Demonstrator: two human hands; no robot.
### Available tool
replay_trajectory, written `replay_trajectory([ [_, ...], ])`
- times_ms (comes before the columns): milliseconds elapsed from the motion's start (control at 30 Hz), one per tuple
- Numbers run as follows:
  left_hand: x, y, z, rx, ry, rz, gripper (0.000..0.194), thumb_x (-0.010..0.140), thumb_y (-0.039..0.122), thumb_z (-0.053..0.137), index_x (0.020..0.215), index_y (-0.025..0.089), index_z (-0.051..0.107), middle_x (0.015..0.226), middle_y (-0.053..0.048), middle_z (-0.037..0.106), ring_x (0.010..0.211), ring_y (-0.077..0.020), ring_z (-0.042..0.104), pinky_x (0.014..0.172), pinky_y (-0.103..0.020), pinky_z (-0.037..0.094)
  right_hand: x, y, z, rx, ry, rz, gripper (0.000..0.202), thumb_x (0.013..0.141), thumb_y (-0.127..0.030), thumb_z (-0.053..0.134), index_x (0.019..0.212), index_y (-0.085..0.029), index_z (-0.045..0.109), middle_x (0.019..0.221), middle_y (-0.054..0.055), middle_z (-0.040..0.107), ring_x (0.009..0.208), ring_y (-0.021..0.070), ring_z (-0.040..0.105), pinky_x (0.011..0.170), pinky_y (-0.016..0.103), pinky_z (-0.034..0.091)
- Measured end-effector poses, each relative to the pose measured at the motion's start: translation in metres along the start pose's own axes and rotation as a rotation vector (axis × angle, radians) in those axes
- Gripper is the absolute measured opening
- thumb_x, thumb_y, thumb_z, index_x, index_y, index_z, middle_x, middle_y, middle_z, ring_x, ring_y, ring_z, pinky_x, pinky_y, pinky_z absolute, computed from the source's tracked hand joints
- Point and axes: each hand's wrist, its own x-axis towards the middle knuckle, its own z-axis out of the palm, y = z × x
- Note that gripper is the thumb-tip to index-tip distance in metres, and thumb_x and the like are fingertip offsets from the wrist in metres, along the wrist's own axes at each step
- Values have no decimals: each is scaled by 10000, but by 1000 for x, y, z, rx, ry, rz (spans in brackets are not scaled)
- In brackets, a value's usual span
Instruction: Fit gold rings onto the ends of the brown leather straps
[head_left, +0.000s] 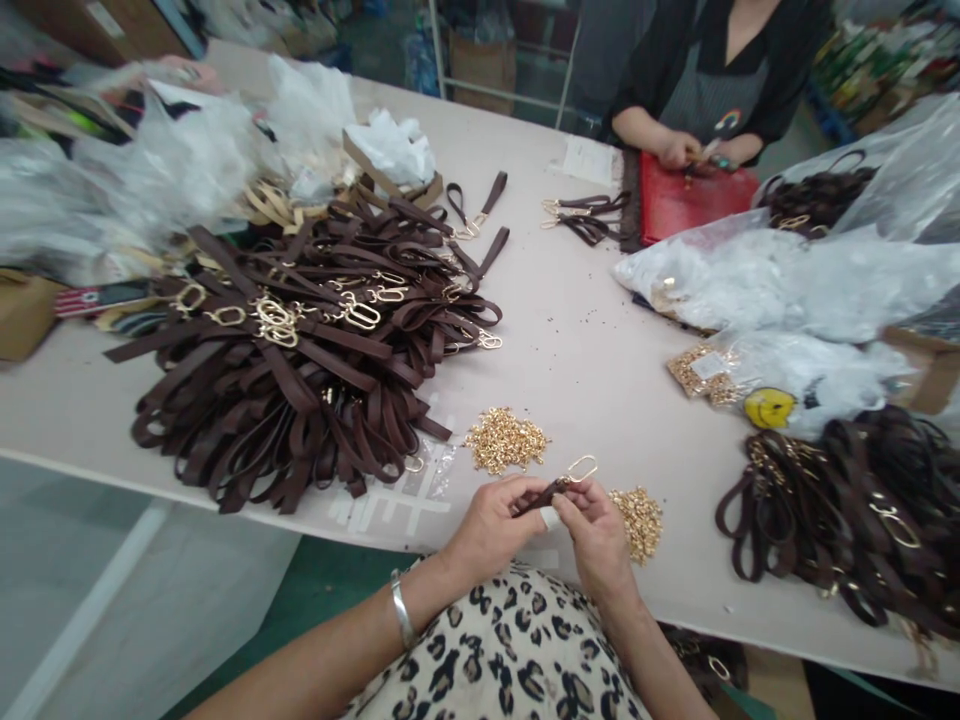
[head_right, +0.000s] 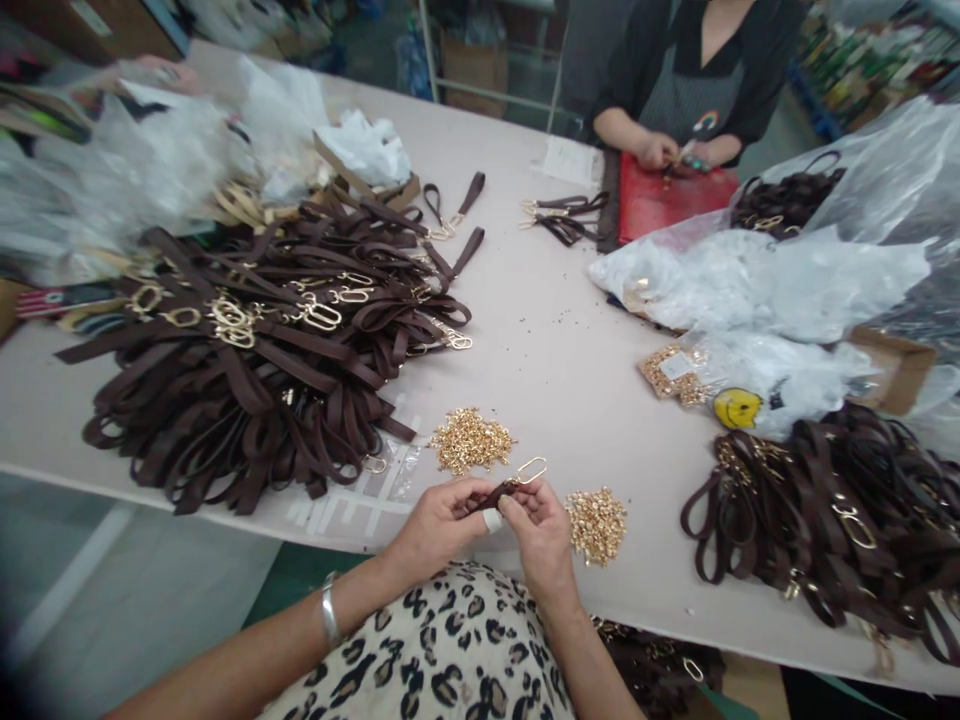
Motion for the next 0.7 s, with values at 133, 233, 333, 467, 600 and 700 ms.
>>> replay_trajectory([
  [133, 1, 4, 2, -90, 11, -130, 156, 797, 309, 633, 864, 175, 676, 713, 10, 624, 634, -127, 532, 597, -232, 431, -5, -4, -4, -69, -54, -50, 166, 823, -340, 667, 906, -197, 654, 859, 15, 689, 769, 136, 607, 720, 249, 488],
  [233, 0, 9, 2, -19, -9, -79, 124, 820, 281, 592, 855, 193, 672, 788, 1, 660, 734, -150, 580, 685, -250, 455, -13, -18, 0, -169, -95, -112, 220, 845, -356, 631, 997, -205, 680, 951, 34, 695, 874, 167, 614, 802, 275, 487],
  [333, 0, 10, 0, 128, -31, -14, 132, 845, 267, 537, 853, 209, 655, 830, -1, 670, 804, -169, 601, 742, -270, 458, -19, -29, 7, -171, -133, -111, 239, 815, -344, 658, 993, -194, 708, 943, 32, 703, 907, 195, 619, 858, 307, 477],
  [467, 2, -4, 1, 279, -17, 35, 157, 842, 322, 516, 820, 213, 627, 798, -3, 667, 785, -187, 613, 725, -284, 475, -17, -26, 10, -124, -83, -47, 224, 784, -370, 671, 817, -160, 739, 768, 4, 688, 736, 165, 596, 745, 282, 486],
  [600, 8, -20, 8, 332, 62, 25, 214, 824, 401, 519, 806, 217, 626, 765, -4, 674, 765, -205, 634, 708, -299, 505, -8, -13, 7, -62, -26, -21, 246, 726, -391, 717, 707, -146, 727, 628, -26, 619, 604, 115, 523, 645, 240, 454],
  [700, 17, -26, 17, 336, 73, -10, 263, 808, 455, 531, 838, 222, 648, 781, -10, 695, 742, -211, 652, 687, -307, 532, 3, -4, 5, 82, 10, 54, 306, 668, -436, 759, 695, -134, 715, 602, -19, 604, 561, 101, 515, 609, 236, 458],
])
